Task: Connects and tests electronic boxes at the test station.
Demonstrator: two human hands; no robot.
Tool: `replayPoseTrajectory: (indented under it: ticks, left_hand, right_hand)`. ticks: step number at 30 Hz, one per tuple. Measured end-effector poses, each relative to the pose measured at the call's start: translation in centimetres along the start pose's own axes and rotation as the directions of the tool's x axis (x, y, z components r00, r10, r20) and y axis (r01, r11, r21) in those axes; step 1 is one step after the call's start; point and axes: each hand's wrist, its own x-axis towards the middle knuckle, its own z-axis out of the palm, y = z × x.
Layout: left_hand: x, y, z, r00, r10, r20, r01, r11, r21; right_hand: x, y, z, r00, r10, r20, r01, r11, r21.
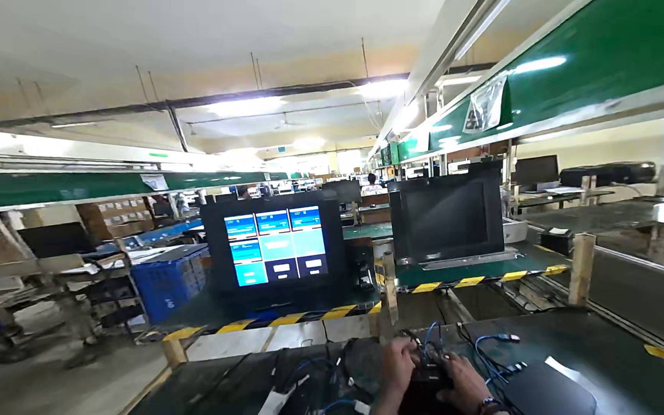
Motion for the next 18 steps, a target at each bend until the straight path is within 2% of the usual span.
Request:
replayPoseTrajectory:
  ticks: [3,7,9,10,12,13,16,18]
  left_hand:
    - [0.9,-0.1,-0.9,0.979,-0.013,0.202,0.004,0.999,0.049]
    - [1.6,-0.7,-1.1,0.934,0.042,0.355,-0.073,0.995,0.073]
    - [1.7,-0.3,-0.9,0.947,0.043,0.318,-0.077,0.993,0.094]
    - [1.6,-0.3,-0.8,0.969,0.021,0.248,-0.025,1.0,0.013]
    - [2.0,0.0,-0.9,0.992,-0.078,0.098,0.101,0.96,-0.263]
    - [2.4,0.4,-1.6,0.988,-0.098,0.121,0.126,0.959,-0.253]
    - [2.3,0.4,-2.6,0.921,-0.094,0.377,0.108,0.994,-0.014]
    - [1.8,0.3,-2.8,0.914,-0.127,0.385,0.124,0.992,0.033]
  right_hand:
    - [-0.3,-0.5,-0.3,1.0,0.009,0.013,-0.009,1.0,0.008]
    - [-0.7,-1.0,-0.6,0.999,0.02,0.029,-0.02,1.0,0.007]
    - [-0.6,-1.1,-0.8,0.999,0.018,0.033,-0.018,1.0,0.01]
    - [-0.6,-1.2,-0.7,0.999,0.019,0.04,-0.019,1.0,0.015]
    - [-0.5,-1.3,-0.9,0.999,0.024,0.045,-0.025,1.0,0.018]
    - [-0.3,-1.4,-1.2,0.999,0.028,0.042,-0.029,0.999,0.02]
    - [-0.2,-1.5,-1.3,0.999,0.036,0.04,-0.038,0.999,0.036]
    - [0.1,-1.5,-1.4,0.998,0.042,0.044,-0.043,0.999,0.032]
